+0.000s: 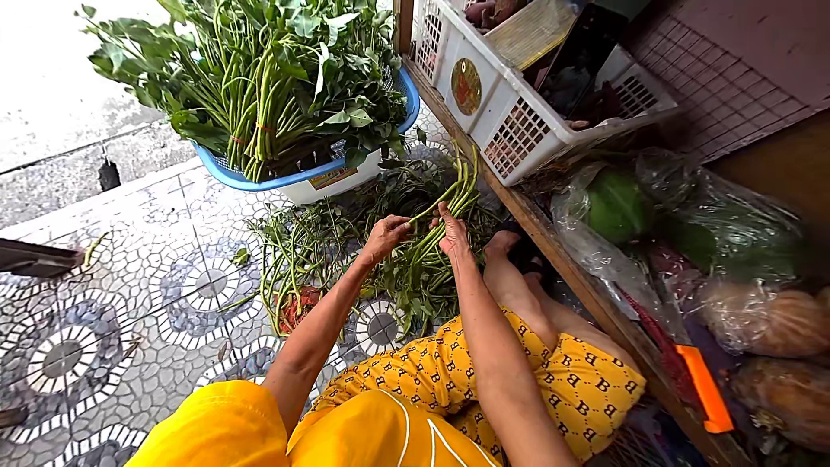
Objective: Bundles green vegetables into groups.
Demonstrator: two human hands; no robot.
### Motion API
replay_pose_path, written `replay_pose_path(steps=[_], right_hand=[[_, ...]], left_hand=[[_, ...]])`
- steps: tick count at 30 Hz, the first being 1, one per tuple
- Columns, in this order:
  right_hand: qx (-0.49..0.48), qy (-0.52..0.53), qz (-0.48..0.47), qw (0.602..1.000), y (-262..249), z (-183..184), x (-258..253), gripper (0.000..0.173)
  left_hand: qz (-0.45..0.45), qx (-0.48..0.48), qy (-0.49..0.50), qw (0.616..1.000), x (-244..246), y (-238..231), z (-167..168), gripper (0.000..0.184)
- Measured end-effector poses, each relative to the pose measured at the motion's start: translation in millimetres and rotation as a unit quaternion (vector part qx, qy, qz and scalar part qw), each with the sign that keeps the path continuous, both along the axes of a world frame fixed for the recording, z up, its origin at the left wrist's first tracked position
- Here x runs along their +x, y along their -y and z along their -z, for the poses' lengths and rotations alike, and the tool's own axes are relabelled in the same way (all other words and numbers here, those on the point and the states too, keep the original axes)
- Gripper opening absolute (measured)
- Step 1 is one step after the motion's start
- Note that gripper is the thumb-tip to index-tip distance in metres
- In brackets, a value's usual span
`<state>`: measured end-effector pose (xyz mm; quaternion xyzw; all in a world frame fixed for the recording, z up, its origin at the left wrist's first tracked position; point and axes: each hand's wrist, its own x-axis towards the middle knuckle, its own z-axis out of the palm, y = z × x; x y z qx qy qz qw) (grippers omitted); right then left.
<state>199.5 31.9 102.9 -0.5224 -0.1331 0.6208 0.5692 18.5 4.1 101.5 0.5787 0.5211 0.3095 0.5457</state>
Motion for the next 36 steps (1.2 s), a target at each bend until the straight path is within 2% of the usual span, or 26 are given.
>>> replay_pose_path(steps=[4,9,12,13,16,18,20,23,28,31,33,34,36], right_hand=[[0.032,0.000,0.027,0.999,-1.7,10.6,0.8,0.011],[0.017,0.011,0.055,0.998,-2.9,8.2,-1.6,0.021],[0.025,0.045,0.038,0.998,-1.9,14.6,1.6,0.022],[0.025,0.050,0.027,0.998,-2.5,16.7,1.7,0.016],[-0.003,0.027,-0.010,1.000,-1.9,15.6,2.1,0.016],[-0.016,0.054,-0.020,0.998,3.7,11.3,-2.9,0.018],[-0.029,0.093,-0.015,0.995,6.3,5.8,-5.2,0.023],[-0.025,0.119,-0.014,0.992,-3.9,1.6,-2.7,0.020],[-0.009,0.103,-0.050,0.993,-5.9,-3.1,-11.8,0.014],[-0.007,0.082,-0.059,0.995,-3.4,-9.5,-15.5,0.013],[-0.006,0.076,-0.059,0.995,-3.8,-9.4,-14.0,0.012],[-0.005,0.076,-0.056,0.996,-4.7,-8.0,-12.9,0.012],[-0.007,0.076,-0.048,0.996,-5.8,-6.3,-11.5,0.012]], left_hand=[[0.042,-0.049,0.030,0.997,-6.8,4.4,-1.6,0.026],[0.030,-0.124,0.042,0.991,5.9,14.9,24.9,0.026],[0.034,-0.146,0.036,0.988,12.8,24.5,35.4,0.026],[0.044,-0.147,0.032,0.988,14.0,26.5,39.5,0.025],[0.079,-0.186,0.010,0.979,8.3,16.8,58.8,0.028],[0.065,-0.194,-0.035,0.978,-4.6,-0.6,85.9,0.035],[0.001,-0.146,-0.143,0.979,-15.0,-19.1,118.6,0.043],[-0.024,-0.119,-0.315,0.941,-20.7,-37.6,147.2,0.047],[0.024,-0.134,-0.434,0.891,-25.3,-35.5,159.3,0.060],[0.032,-0.150,-0.477,0.866,-28.7,-37.9,155.6,0.054],[0.032,-0.152,-0.494,0.856,-29.9,-41.7,145.6,0.057],[0.032,-0.147,-0.489,0.859,-30.8,-45.0,138.2,0.062],[0.019,-0.140,-0.409,0.902,-35.5,-52.3,120.8,0.059]])
